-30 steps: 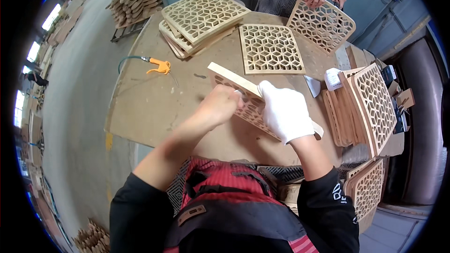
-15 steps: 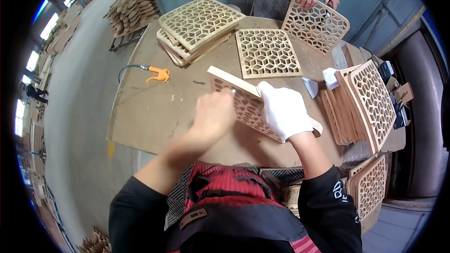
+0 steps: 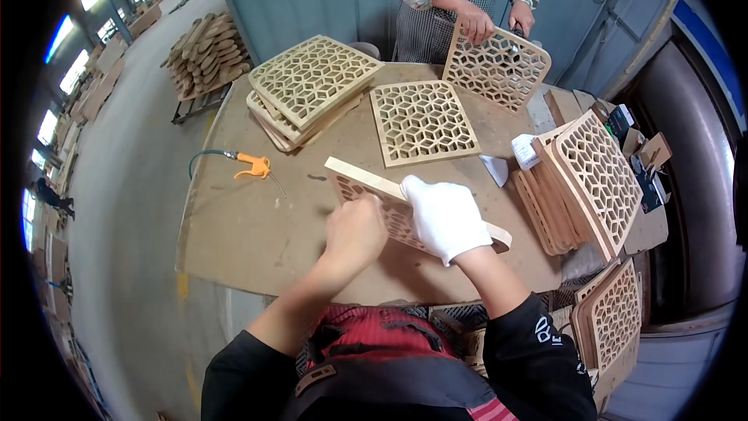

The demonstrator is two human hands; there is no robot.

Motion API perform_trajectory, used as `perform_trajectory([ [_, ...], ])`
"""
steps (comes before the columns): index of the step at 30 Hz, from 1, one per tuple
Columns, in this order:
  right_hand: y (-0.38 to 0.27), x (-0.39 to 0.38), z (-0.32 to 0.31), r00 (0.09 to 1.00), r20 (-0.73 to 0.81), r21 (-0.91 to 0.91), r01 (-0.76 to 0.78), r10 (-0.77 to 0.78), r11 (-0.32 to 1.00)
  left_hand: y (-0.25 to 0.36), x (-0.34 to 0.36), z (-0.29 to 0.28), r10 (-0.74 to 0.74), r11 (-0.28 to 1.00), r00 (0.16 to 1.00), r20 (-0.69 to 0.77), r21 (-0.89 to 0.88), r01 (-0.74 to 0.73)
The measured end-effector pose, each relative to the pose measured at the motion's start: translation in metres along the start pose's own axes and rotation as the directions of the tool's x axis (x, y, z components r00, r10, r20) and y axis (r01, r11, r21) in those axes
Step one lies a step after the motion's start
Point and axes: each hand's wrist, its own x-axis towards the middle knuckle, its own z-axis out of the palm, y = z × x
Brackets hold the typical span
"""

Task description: The person uses a small white applicator to apply a substance into the cutouts and along the edges of a decorative wooden lattice panel, handling the panel by hand.

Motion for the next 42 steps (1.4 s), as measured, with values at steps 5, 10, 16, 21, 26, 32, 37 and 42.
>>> perform_trajectory([
  [5,-0.01,0.0,-0.009,0.999,0.037,0.007,-0.016,0.016,1.0,-0.031,0.015,-0.017,-0.075,0.728,0.905,0.418,-0.598,0.337],
  [10,-0.006,0.002,-0.006,1.0,0.026,-0.015,-0.017,0.018,1.0,0.0,0.002,-0.015,0.022,1.0,0.994,0.104,-0.006,-0.021],
  [16,-0.011,0.002,-0.005,0.999,0.047,0.016,-0.001,0.001,1.0,-0.037,0.019,-0.014,-0.052,0.428,0.674,0.736,-0.594,0.681],
  [21,0.007,0.004,-0.005,1.0,0.005,0.005,-0.016,0.016,1.0,0.005,0.008,-0.011,0.031,0.999,0.993,0.112,0.007,-0.032],
  [26,-0.004,0.007,-0.014,0.999,0.04,0.054,-0.036,0.034,0.998,-0.025,0.024,-0.012,-0.107,0.534,0.787,0.608,-0.632,0.561],
  [32,0.011,0.007,-0.011,0.998,0.034,0.035,-0.049,0.047,0.998,0.009,0.017,-0.015,0.075,0.995,0.992,0.1,0.064,-0.082],
  [37,0.002,0.01,-0.012,0.995,0.086,0.031,-0.056,0.053,0.998,-0.012,0.028,-0.008,-0.123,0.841,0.906,0.406,-0.441,0.312],
  [42,0.013,0.007,-0.005,1.0,0.004,0.033,-0.031,0.031,0.999,-0.002,0.03,-0.031,0.033,0.998,0.976,0.214,-0.067,-0.019],
])
